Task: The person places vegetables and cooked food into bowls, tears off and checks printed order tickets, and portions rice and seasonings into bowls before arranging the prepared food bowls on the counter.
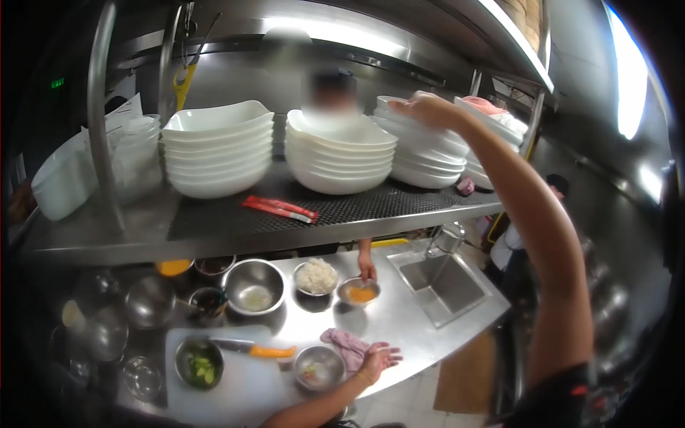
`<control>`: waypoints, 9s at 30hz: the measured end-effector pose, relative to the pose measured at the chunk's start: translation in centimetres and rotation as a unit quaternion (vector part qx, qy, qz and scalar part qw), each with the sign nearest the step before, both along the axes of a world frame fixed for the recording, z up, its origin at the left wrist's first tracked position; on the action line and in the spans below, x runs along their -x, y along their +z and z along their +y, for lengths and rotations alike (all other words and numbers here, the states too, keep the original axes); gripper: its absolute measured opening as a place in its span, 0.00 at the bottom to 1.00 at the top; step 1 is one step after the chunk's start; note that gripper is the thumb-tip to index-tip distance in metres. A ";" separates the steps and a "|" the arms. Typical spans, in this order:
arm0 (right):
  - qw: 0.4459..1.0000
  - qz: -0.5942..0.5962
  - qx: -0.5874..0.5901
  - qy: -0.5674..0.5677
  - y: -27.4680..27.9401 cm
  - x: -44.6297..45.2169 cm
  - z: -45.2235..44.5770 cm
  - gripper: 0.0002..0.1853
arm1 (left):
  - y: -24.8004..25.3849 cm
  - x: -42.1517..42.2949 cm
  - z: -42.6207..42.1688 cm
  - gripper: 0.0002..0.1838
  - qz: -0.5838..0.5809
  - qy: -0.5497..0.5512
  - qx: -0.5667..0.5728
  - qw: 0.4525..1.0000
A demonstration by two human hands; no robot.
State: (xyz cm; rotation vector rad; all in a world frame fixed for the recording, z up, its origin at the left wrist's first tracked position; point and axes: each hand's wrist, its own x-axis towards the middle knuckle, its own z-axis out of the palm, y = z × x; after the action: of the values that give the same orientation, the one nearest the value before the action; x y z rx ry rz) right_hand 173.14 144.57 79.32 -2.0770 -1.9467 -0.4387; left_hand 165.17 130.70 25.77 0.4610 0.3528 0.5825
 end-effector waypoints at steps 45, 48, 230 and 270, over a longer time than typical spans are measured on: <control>0.963 0.035 0.000 0.268 -57.3 -18.4 -5.0 0.17 | -13.4 27.1 -26.8 0.05 0.494 0.378 0.000 0.783; 0.951 -0.024 -0.074 0.300 -64.9 -22.0 -0.9 0.14 | -15.7 31.0 -35.3 0.04 0.458 0.513 0.108 0.718; -0.116 -0.375 0.518 0.760 -63.6 96.5 -122.9 0.16 | -0.7 66.6 -110.7 0.16 0.267 0.898 0.348 0.021; 0.195 0.090 0.454 0.865 -57.0 187.8 -178.3 0.15 | -2.4 156.8 -183.8 0.25 0.499 0.698 0.449 0.250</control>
State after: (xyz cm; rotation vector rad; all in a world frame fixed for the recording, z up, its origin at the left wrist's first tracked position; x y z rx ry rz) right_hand -14.62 -33.69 22.32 1.2418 -2.7230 1.5260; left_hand 8.35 -53.07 23.40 -1.0181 2.3907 1.5921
